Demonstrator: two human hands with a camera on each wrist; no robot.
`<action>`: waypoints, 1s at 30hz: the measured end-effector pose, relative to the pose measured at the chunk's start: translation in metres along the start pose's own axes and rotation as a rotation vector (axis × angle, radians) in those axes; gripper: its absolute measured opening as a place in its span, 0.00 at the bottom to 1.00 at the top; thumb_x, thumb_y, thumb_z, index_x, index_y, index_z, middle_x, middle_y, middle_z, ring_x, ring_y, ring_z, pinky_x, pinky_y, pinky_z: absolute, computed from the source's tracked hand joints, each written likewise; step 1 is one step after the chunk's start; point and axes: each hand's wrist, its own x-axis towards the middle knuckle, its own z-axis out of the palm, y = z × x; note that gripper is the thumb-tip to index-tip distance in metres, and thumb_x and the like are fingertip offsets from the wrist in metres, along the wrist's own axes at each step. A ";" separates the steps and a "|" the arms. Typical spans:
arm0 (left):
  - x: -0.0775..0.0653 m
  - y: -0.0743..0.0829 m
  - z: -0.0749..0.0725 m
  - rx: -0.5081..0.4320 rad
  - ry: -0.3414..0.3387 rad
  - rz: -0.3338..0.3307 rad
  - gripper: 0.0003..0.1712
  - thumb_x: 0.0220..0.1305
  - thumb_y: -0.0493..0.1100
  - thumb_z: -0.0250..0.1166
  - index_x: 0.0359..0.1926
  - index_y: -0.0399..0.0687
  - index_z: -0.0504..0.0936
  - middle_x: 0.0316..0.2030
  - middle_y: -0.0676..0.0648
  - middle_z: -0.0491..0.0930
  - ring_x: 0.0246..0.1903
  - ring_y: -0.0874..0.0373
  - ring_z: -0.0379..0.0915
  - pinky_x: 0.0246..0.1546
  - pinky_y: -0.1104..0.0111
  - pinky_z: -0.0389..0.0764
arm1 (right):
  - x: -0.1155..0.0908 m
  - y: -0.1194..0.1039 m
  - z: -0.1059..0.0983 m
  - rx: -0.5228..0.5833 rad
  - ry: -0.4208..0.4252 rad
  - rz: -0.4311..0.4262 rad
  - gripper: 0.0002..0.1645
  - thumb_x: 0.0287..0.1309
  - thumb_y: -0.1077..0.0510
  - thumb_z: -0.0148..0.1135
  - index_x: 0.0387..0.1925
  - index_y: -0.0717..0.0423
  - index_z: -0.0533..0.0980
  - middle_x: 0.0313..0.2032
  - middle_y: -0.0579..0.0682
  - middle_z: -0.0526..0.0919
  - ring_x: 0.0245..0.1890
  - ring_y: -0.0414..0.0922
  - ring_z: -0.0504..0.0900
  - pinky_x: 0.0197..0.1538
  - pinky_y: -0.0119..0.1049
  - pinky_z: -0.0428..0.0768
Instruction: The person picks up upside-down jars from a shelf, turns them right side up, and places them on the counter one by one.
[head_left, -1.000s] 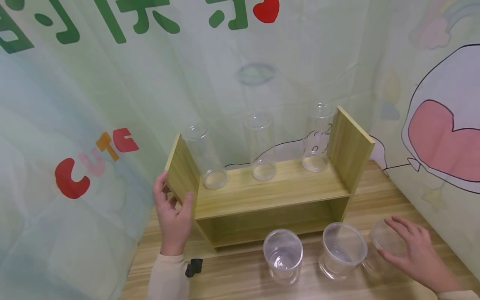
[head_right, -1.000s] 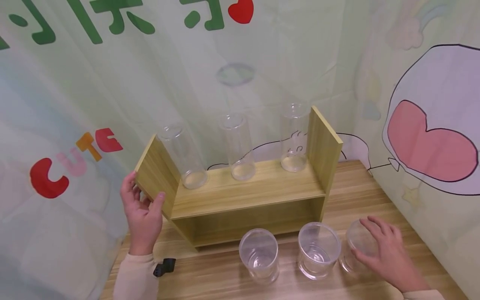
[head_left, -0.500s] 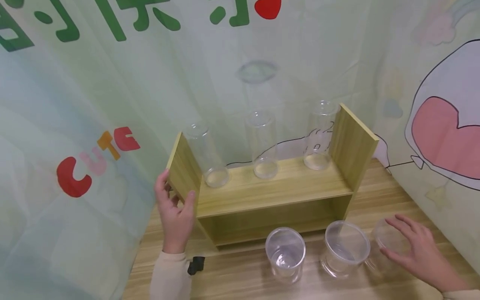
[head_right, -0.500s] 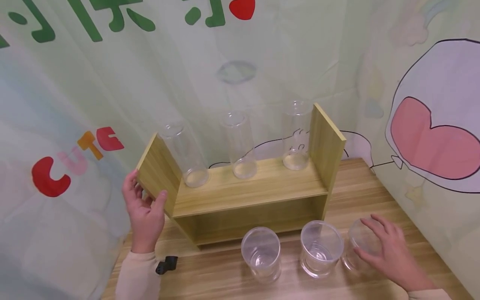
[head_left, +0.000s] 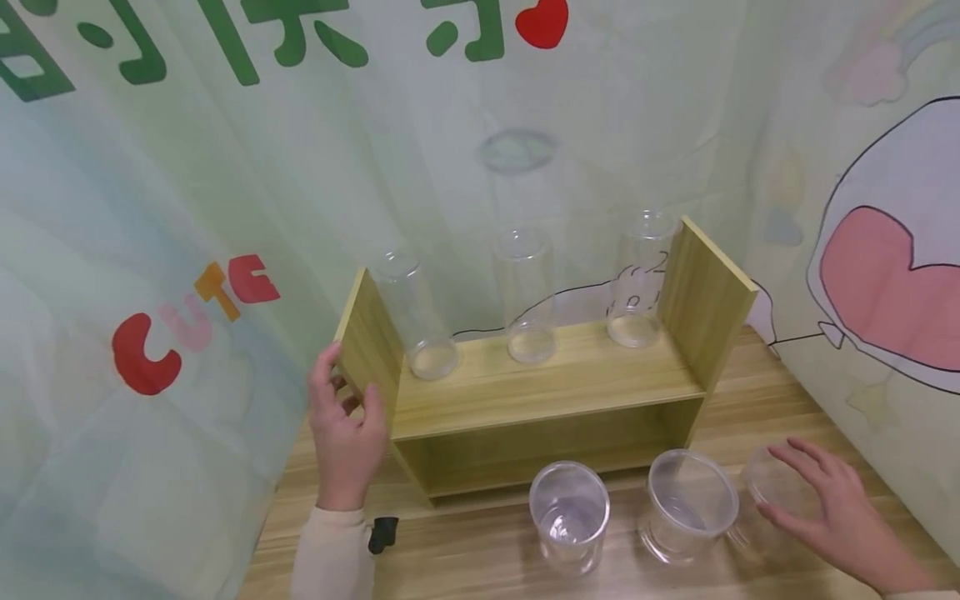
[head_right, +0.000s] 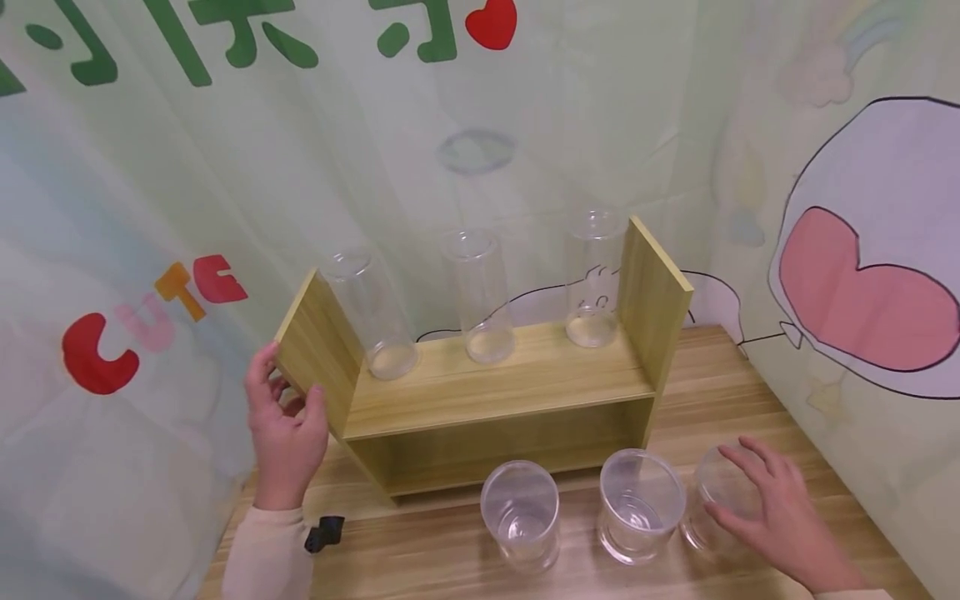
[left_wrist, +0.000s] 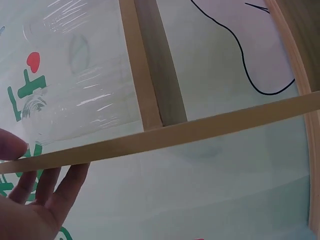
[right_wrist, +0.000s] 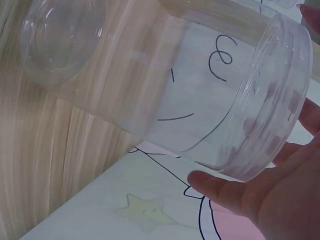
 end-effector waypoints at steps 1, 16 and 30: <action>0.000 0.000 -0.001 0.008 -0.001 0.003 0.37 0.62 0.22 0.54 0.70 0.46 0.60 0.62 0.41 0.65 0.46 0.48 0.70 0.40 0.81 0.74 | 0.001 -0.001 0.000 0.001 0.007 -0.006 0.43 0.34 0.61 0.81 0.57 0.63 0.73 0.59 0.75 0.67 0.54 0.80 0.59 0.54 0.81 0.51; -0.001 -0.003 -0.008 0.045 -0.033 0.019 0.39 0.59 0.21 0.56 0.70 0.45 0.59 0.59 0.36 0.67 0.45 0.38 0.73 0.31 0.45 0.82 | 0.045 -0.077 -0.017 0.015 0.258 -0.185 0.28 0.51 0.58 0.73 0.52 0.68 0.78 0.52 0.62 0.78 0.56 0.30 0.68 0.59 0.20 0.61; 0.001 -0.002 -0.007 0.012 -0.093 -0.018 0.44 0.59 0.22 0.56 0.72 0.53 0.57 0.62 0.39 0.64 0.47 0.39 0.72 0.29 0.47 0.83 | 0.106 -0.142 -0.019 -0.015 0.325 -0.365 0.36 0.67 0.36 0.52 0.49 0.67 0.80 0.46 0.59 0.80 0.37 0.34 0.76 0.43 0.19 0.71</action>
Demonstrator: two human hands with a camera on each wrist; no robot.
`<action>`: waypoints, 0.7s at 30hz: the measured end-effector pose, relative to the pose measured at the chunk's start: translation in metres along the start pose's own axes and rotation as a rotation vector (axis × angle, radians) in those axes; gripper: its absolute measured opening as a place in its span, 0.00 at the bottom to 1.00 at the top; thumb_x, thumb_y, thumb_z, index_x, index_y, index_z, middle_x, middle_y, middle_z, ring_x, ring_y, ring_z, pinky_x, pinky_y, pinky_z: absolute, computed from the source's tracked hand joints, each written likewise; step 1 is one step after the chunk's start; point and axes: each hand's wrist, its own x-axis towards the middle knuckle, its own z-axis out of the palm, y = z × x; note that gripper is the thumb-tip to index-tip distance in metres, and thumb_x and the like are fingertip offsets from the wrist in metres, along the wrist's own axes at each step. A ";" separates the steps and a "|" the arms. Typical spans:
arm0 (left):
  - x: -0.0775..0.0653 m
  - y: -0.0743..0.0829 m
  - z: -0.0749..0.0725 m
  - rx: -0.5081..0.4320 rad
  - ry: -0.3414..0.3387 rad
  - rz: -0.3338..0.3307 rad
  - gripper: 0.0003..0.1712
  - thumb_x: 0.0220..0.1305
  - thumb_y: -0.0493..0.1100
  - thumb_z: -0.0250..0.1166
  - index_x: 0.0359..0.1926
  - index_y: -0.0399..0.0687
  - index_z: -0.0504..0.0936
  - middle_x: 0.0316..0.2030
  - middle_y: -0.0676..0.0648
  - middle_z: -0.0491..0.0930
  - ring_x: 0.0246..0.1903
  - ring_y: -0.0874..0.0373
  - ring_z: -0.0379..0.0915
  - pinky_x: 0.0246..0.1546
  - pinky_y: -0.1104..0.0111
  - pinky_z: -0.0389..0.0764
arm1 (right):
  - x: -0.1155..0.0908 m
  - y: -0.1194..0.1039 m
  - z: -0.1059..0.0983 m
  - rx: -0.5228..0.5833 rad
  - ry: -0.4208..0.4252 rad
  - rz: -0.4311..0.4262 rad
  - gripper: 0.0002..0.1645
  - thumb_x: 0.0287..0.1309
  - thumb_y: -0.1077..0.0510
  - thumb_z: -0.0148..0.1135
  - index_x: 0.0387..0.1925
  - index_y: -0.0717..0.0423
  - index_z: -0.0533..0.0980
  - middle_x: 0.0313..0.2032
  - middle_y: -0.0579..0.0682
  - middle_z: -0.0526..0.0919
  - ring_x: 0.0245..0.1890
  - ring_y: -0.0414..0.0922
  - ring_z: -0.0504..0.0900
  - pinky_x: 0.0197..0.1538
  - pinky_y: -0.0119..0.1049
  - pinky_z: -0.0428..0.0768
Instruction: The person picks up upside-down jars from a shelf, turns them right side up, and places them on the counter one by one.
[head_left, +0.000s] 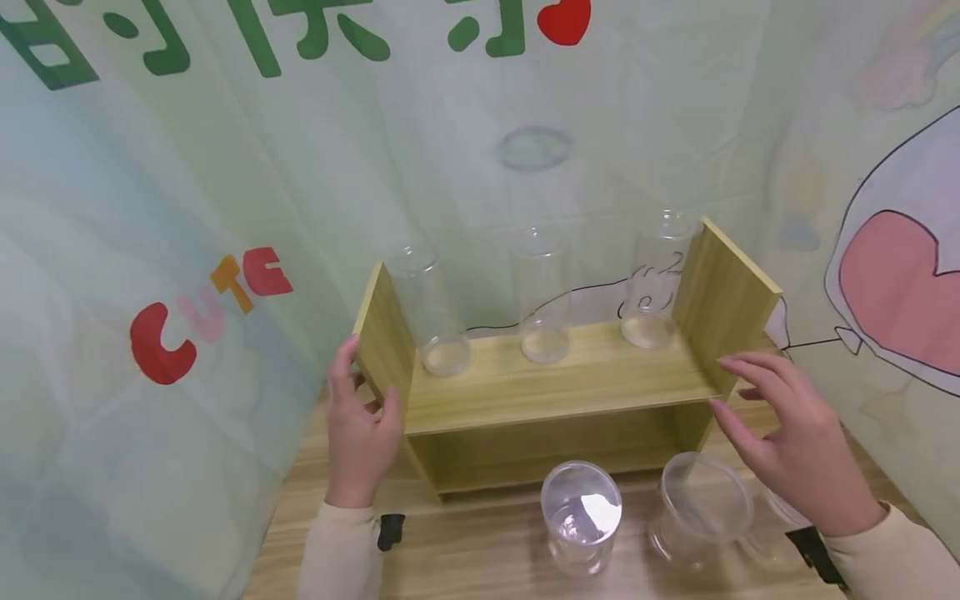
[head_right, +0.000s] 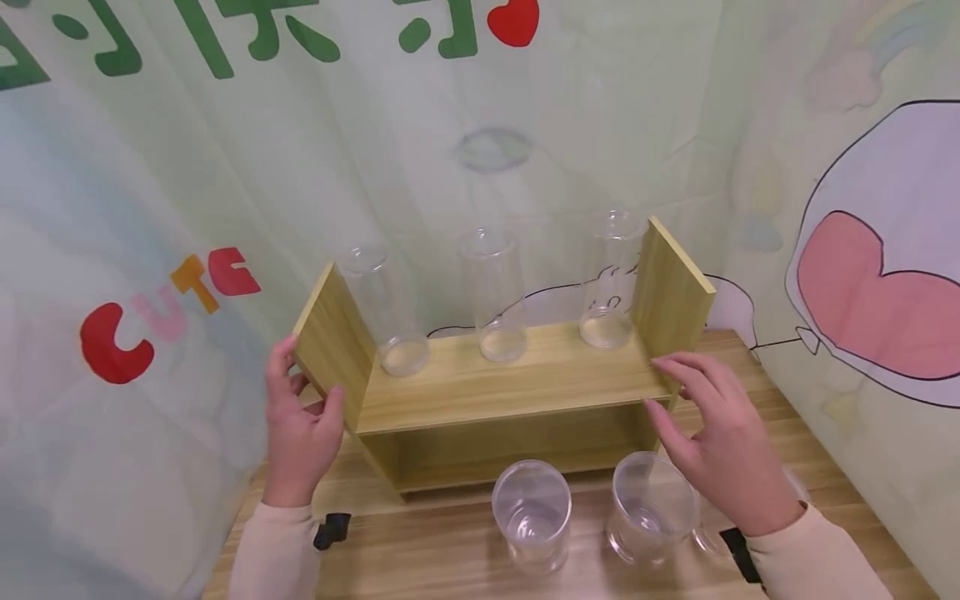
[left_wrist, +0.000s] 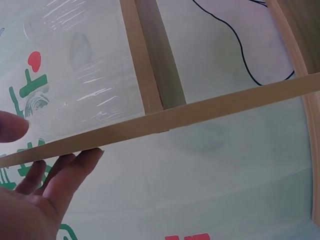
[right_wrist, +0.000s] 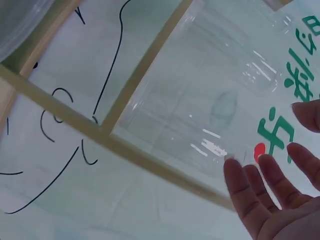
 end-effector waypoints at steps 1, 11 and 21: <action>0.000 0.000 0.000 -0.003 -0.010 -0.006 0.44 0.59 0.22 0.56 0.72 0.53 0.56 0.63 0.39 0.64 0.47 0.39 0.72 0.30 0.47 0.83 | 0.003 -0.001 0.002 -0.002 -0.009 0.002 0.36 0.68 0.36 0.52 0.49 0.67 0.79 0.46 0.60 0.80 0.36 0.38 0.75 0.42 0.20 0.71; -0.003 0.002 -0.003 -0.034 -0.059 -0.069 0.46 0.60 0.22 0.57 0.74 0.56 0.52 0.66 0.41 0.59 0.52 0.37 0.67 0.32 0.43 0.82 | 0.046 -0.003 0.028 0.018 -0.050 0.046 0.28 0.46 0.73 0.69 0.53 0.70 0.75 0.51 0.68 0.74 0.51 0.65 0.71 0.52 0.55 0.68; -0.001 0.004 -0.002 -0.051 -0.077 -0.059 0.48 0.60 0.22 0.57 0.75 0.56 0.50 0.68 0.41 0.56 0.54 0.35 0.66 0.33 0.42 0.82 | 0.080 0.007 0.047 -0.038 0.016 0.159 0.33 0.46 0.72 0.70 0.57 0.69 0.71 0.58 0.71 0.65 0.59 0.69 0.61 0.57 0.63 0.63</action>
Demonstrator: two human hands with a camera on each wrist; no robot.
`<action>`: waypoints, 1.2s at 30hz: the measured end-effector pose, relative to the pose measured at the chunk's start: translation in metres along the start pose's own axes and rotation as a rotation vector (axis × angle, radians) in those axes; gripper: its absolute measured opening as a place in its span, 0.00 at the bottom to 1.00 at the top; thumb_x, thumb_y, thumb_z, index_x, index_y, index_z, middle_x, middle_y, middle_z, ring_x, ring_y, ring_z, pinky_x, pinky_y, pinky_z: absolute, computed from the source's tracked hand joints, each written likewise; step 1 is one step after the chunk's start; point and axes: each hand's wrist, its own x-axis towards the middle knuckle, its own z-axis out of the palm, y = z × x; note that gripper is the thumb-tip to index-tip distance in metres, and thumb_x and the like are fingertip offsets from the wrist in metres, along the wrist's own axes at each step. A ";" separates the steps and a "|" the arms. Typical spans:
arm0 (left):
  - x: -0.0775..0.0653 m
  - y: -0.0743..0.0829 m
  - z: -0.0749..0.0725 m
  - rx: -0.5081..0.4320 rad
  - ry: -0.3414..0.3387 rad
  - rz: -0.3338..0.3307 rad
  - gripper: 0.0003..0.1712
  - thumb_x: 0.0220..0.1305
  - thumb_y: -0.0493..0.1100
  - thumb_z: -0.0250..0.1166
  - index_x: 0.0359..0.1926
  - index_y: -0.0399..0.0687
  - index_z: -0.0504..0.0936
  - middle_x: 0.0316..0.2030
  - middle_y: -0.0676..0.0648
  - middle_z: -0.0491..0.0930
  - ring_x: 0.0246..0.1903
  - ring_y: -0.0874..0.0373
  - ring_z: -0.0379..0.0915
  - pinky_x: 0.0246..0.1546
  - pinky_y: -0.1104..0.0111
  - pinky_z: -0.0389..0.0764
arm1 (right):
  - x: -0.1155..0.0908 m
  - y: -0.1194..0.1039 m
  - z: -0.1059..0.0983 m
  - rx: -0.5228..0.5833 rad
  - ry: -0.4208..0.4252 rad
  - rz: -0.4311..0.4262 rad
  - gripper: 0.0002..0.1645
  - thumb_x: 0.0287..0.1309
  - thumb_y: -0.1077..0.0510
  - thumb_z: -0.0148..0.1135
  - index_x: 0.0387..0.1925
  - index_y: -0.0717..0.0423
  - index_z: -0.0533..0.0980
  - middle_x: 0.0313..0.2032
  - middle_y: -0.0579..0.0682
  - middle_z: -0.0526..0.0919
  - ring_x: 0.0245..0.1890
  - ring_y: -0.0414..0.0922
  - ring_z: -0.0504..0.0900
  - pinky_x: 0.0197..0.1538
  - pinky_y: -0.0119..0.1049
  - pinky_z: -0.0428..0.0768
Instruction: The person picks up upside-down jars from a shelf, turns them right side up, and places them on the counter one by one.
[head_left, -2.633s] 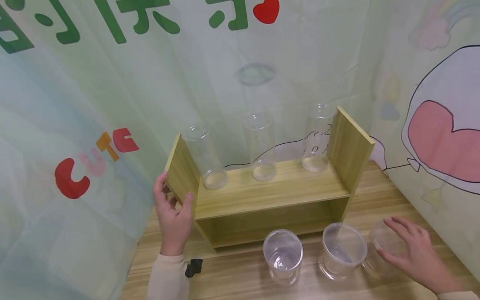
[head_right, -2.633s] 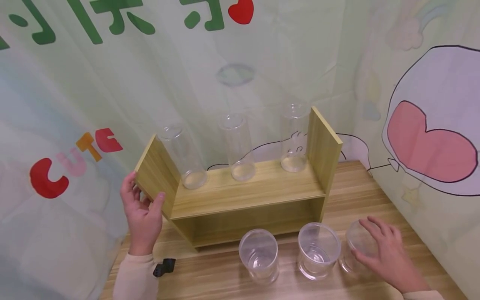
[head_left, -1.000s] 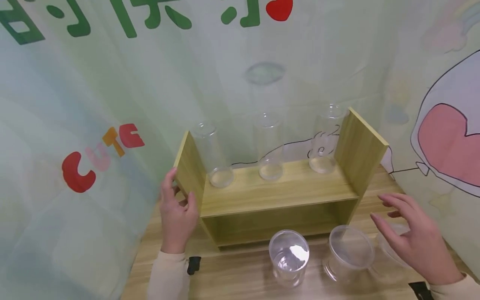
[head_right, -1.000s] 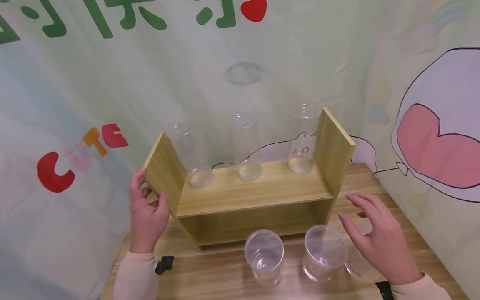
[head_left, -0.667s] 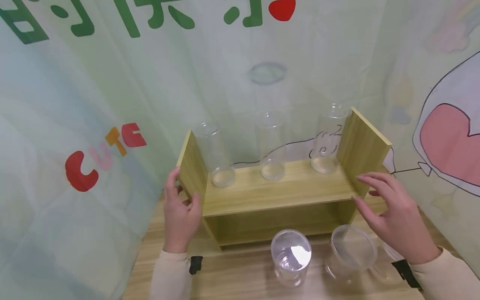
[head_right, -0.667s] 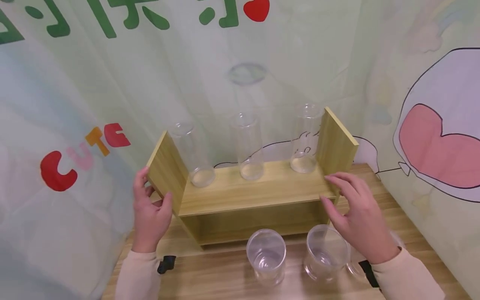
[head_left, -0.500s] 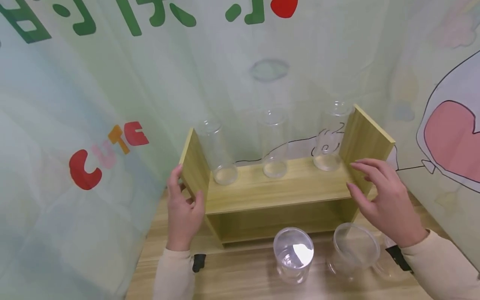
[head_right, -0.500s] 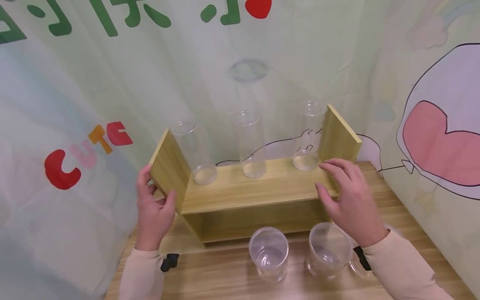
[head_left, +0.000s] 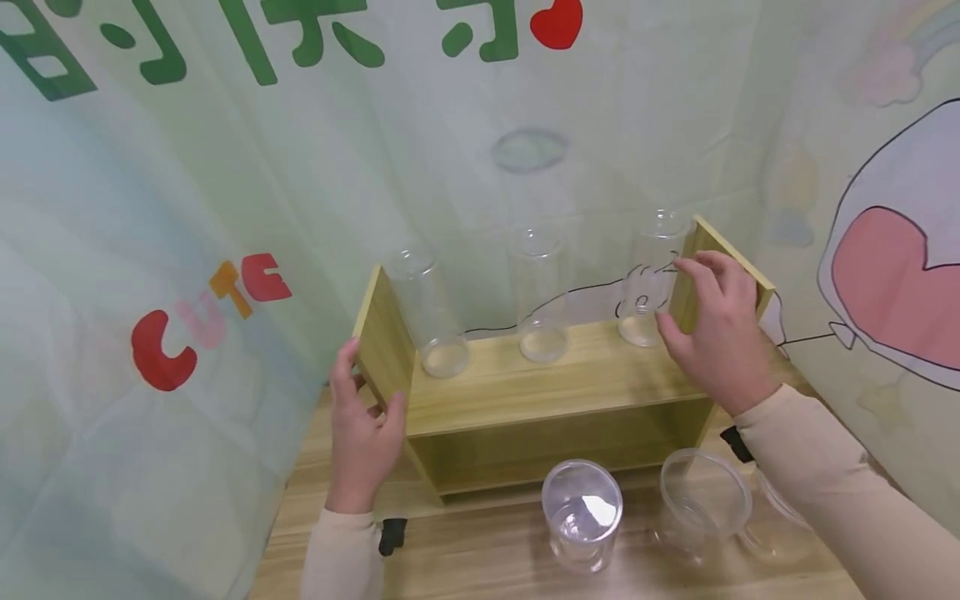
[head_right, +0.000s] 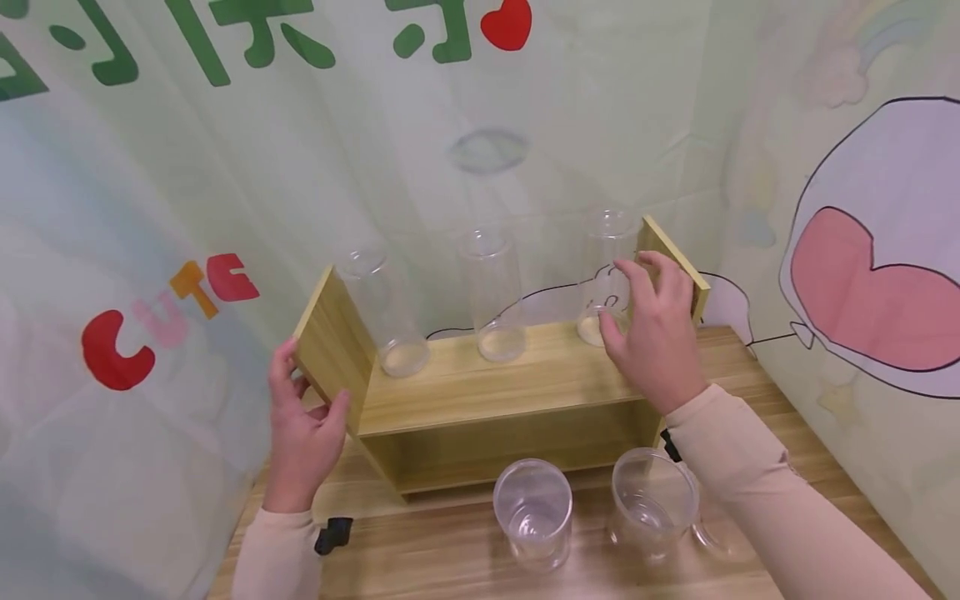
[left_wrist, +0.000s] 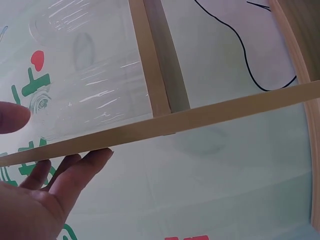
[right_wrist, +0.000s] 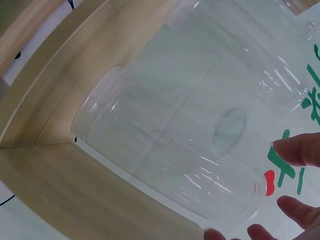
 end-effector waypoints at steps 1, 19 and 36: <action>0.000 0.000 0.000 0.000 -0.001 -0.002 0.48 0.60 0.22 0.57 0.75 0.57 0.50 0.68 0.41 0.56 0.54 0.35 0.65 0.34 0.42 0.82 | 0.002 0.001 0.002 -0.005 -0.002 0.012 0.33 0.47 0.71 0.70 0.57 0.69 0.70 0.59 0.71 0.64 0.60 0.69 0.59 0.58 0.64 0.64; -0.001 0.001 0.001 -0.004 -0.010 -0.007 0.49 0.60 0.22 0.58 0.75 0.58 0.50 0.67 0.39 0.55 0.58 0.35 0.63 0.37 0.40 0.80 | 0.035 0.011 0.023 -0.123 0.011 0.029 0.40 0.52 0.62 0.73 0.65 0.63 0.66 0.69 0.66 0.59 0.65 0.68 0.57 0.49 0.68 0.74; -0.001 0.001 -0.001 0.006 -0.008 -0.025 0.49 0.60 0.23 0.58 0.75 0.60 0.50 0.69 0.41 0.54 0.59 0.35 0.62 0.39 0.39 0.79 | 0.042 0.013 0.033 0.002 0.124 -0.060 0.20 0.55 0.66 0.70 0.45 0.75 0.74 0.59 0.71 0.71 0.67 0.64 0.63 0.72 0.47 0.56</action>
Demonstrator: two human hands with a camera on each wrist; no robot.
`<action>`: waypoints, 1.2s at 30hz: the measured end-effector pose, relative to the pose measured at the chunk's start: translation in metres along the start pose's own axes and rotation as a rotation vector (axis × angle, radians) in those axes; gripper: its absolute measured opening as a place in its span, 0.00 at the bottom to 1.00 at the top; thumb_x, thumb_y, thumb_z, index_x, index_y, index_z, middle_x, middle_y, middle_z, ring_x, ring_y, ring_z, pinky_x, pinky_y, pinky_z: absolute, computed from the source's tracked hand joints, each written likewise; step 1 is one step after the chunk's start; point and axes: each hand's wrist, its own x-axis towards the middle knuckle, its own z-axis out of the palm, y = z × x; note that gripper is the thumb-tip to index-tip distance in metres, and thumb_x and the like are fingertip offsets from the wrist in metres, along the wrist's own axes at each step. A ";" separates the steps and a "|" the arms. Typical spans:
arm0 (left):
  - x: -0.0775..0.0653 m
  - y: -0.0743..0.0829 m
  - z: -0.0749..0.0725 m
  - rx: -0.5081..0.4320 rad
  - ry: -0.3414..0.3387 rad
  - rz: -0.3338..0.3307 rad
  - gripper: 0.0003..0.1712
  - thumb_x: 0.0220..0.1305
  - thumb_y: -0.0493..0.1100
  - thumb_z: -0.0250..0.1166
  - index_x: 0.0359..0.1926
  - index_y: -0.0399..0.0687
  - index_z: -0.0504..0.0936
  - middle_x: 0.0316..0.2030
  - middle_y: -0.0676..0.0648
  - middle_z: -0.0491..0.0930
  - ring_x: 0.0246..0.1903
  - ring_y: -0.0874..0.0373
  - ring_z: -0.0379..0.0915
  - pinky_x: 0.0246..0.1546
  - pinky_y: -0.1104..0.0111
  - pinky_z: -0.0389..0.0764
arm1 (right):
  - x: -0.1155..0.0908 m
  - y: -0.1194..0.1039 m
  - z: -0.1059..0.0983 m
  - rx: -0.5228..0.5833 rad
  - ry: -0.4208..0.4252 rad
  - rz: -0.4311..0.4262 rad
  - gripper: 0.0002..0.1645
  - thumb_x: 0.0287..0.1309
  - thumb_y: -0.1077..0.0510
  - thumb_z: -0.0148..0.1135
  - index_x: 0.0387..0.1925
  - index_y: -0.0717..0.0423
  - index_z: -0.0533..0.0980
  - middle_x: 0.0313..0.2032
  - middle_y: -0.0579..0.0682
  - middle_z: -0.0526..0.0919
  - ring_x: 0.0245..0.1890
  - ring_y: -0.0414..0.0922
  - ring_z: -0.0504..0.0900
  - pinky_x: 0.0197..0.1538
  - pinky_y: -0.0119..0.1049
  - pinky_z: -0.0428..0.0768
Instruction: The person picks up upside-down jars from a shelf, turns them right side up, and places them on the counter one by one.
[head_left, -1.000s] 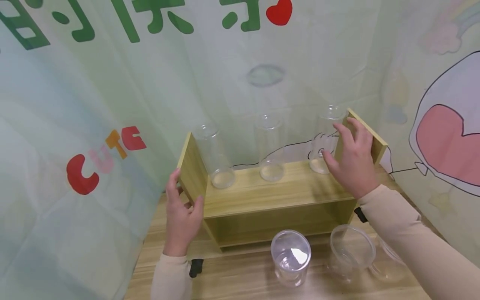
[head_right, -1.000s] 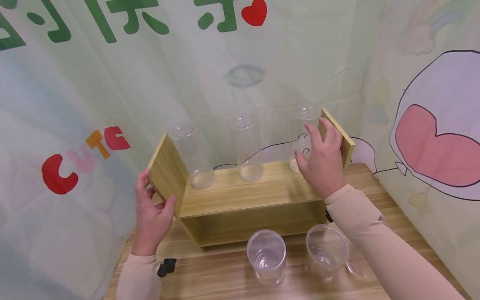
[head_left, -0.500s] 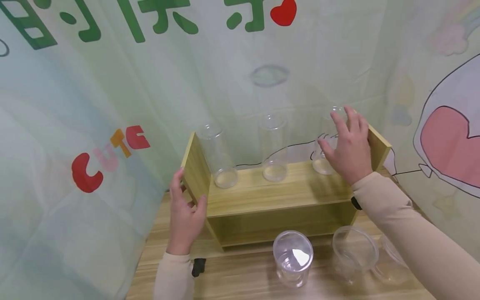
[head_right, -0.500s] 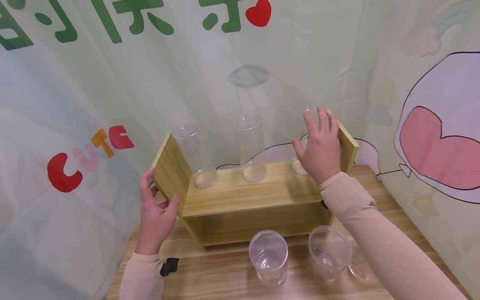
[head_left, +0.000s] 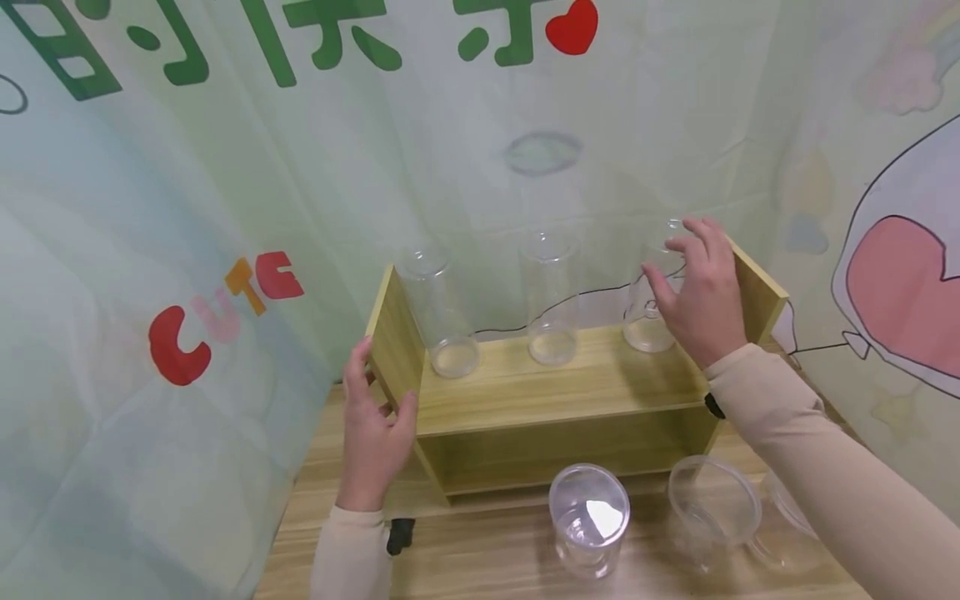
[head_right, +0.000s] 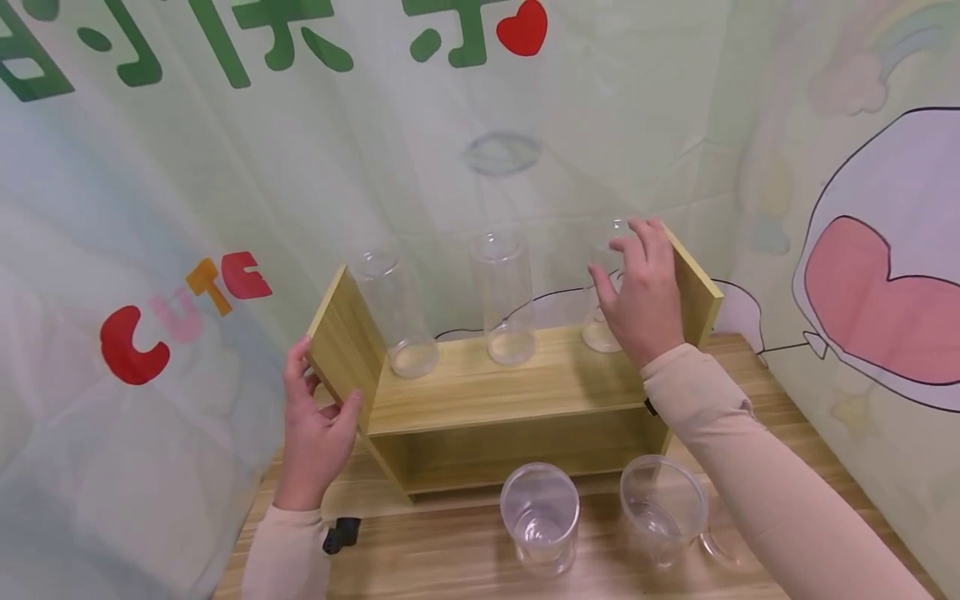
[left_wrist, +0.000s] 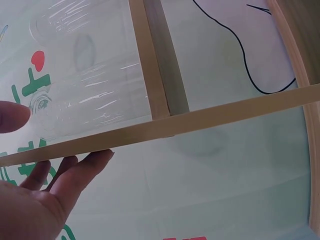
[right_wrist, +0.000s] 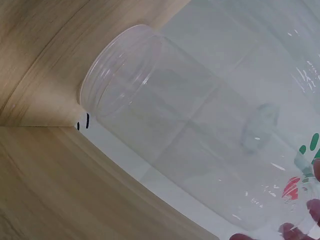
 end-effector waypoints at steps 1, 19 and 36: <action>0.000 0.000 0.000 0.002 0.000 -0.001 0.49 0.60 0.23 0.58 0.75 0.60 0.50 0.69 0.41 0.54 0.59 0.35 0.61 0.39 0.39 0.79 | 0.000 0.000 0.000 0.011 0.011 -0.011 0.19 0.55 0.67 0.71 0.44 0.75 0.74 0.58 0.71 0.72 0.66 0.64 0.64 0.72 0.46 0.56; -0.003 -0.001 0.000 0.020 0.004 -0.015 0.50 0.61 0.24 0.59 0.75 0.63 0.50 0.69 0.41 0.54 0.59 0.35 0.62 0.39 0.39 0.79 | -0.015 -0.007 -0.017 0.111 0.174 -0.102 0.19 0.47 0.71 0.74 0.41 0.75 0.77 0.53 0.63 0.81 0.63 0.56 0.73 0.68 0.45 0.66; -0.003 0.002 0.000 0.016 0.004 -0.043 0.49 0.62 0.26 0.59 0.75 0.64 0.49 0.68 0.41 0.54 0.58 0.37 0.61 0.39 0.39 0.79 | -0.023 -0.012 -0.037 0.167 0.237 -0.095 0.17 0.46 0.65 0.74 0.36 0.73 0.78 0.49 0.63 0.83 0.57 0.61 0.77 0.66 0.46 0.69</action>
